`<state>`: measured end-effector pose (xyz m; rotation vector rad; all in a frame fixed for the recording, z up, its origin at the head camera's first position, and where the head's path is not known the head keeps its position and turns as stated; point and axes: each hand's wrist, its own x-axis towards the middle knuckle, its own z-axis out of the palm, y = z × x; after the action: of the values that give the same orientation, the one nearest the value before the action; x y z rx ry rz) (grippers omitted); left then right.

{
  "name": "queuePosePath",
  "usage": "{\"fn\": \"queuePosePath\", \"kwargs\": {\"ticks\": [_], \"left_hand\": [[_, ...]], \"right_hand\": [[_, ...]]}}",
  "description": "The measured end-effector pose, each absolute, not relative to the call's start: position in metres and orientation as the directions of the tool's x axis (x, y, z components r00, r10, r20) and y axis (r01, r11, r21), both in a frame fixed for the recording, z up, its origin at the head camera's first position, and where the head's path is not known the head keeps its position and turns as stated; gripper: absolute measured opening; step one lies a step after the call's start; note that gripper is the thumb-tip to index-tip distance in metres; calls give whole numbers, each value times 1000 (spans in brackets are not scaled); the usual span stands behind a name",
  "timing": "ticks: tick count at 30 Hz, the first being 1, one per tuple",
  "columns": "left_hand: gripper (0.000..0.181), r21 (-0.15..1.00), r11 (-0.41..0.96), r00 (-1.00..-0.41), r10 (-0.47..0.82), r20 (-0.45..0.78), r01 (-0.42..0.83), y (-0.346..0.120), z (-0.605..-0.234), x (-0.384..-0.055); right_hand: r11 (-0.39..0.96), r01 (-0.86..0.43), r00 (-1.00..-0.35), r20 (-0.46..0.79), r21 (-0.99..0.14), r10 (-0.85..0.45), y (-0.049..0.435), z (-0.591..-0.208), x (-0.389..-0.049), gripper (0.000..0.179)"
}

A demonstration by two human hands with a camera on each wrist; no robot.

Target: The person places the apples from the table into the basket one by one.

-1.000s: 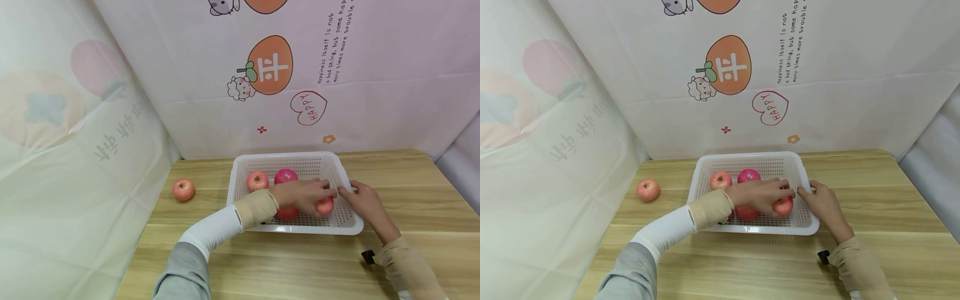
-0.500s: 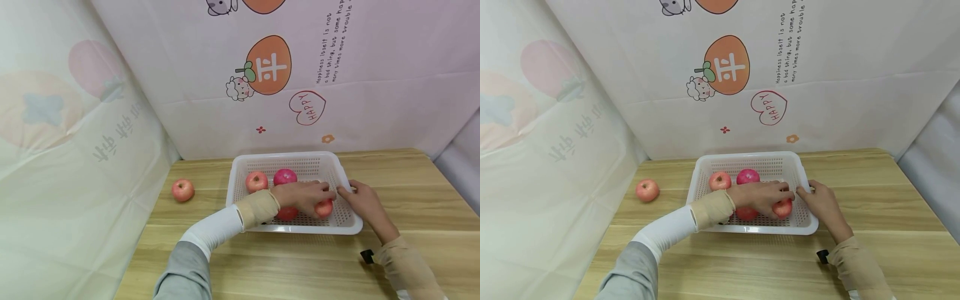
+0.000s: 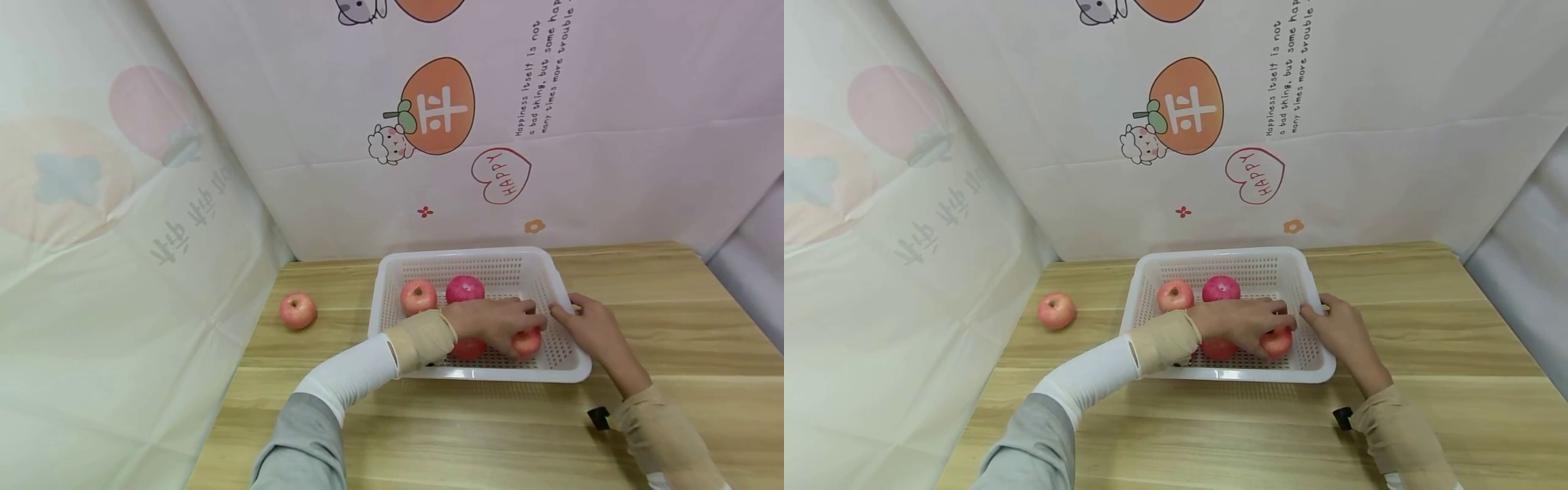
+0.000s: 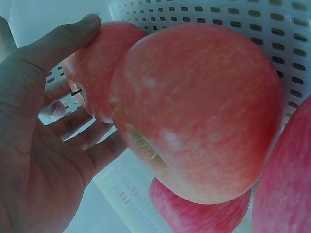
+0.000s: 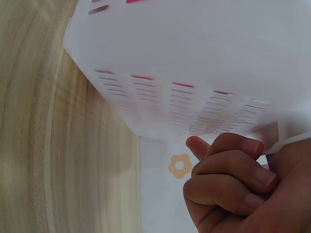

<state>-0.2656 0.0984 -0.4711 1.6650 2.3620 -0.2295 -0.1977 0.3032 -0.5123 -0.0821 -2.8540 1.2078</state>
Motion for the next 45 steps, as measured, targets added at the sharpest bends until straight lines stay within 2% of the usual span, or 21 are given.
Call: {"fn": "queuePosePath", "kwargs": {"ticks": [24,45], "left_hand": [[67,22,334,-314,904,-291,942,96,-473,-265],[70,45,368,-340,892,-298,929,90,-463,-263]], "right_hand": [[700,30,-998,21,-714,65,302,-512,-199,63],[700,28,-998,15,-713,54,303,-511,-198,64]]}}
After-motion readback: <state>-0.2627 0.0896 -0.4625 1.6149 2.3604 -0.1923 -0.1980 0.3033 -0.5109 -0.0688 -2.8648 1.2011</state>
